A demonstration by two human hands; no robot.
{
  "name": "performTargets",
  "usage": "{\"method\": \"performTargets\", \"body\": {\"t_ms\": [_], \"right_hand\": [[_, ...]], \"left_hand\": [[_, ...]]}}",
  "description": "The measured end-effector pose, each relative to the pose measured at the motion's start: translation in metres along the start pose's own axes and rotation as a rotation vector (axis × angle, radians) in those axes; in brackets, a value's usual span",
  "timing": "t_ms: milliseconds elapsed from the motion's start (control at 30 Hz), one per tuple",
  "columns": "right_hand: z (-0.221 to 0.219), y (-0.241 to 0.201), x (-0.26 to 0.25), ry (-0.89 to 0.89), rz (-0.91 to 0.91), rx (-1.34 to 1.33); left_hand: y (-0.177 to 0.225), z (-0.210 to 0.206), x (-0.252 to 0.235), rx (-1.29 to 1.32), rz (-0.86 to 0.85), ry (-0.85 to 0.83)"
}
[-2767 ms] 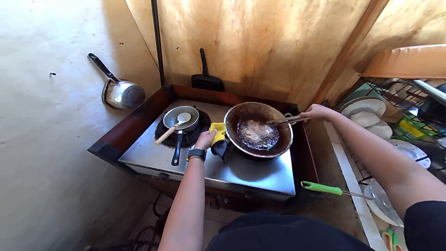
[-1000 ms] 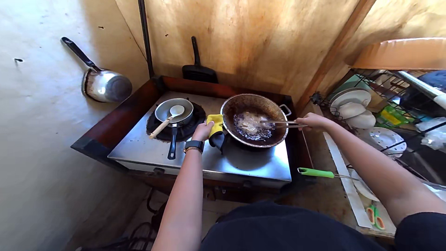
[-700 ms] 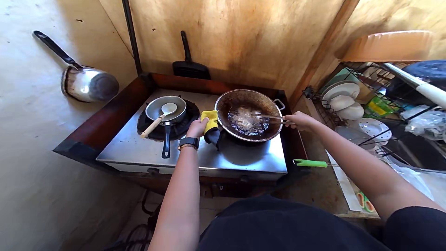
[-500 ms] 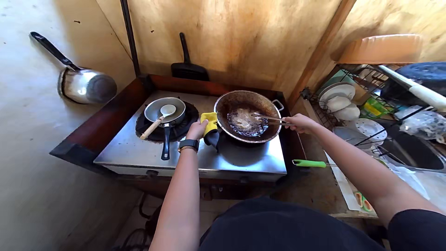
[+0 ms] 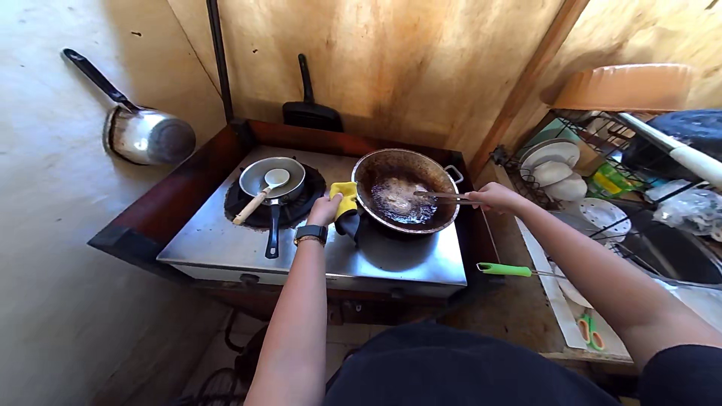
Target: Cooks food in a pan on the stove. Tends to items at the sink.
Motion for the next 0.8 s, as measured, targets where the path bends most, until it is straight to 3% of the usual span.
{"method": "performTargets", "body": {"t_ms": [200,400,567,800], "right_hand": [[0.019,-0.010,0.017,0.018,0.251,0.481],[-0.006,-0.020,0.052,0.033,0.467,0.889],[-0.032,-0.021,0.046,0.031,0.592,0.935],[-0.054,-0.029,0.021,0.016,0.524,0.908]], "left_hand": [[0.000,0.000,0.002,0.004,0.007,0.003],[0.002,0.000,0.004,-0.029,0.004,0.012],[0.002,0.001,0.002,-0.068,-0.005,0.022],[0.003,0.001,0.003,-0.035,0.007,0.014]]}}
Point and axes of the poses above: each hand's wrist, its own x-axis away from the middle knuckle, its own z-axis out of the back of the hand, y = z × x, the point moved 7 cm from there along -x, towards the middle knuckle, and after that the axes turned 8 degrees about z, right-handed, at the moved point
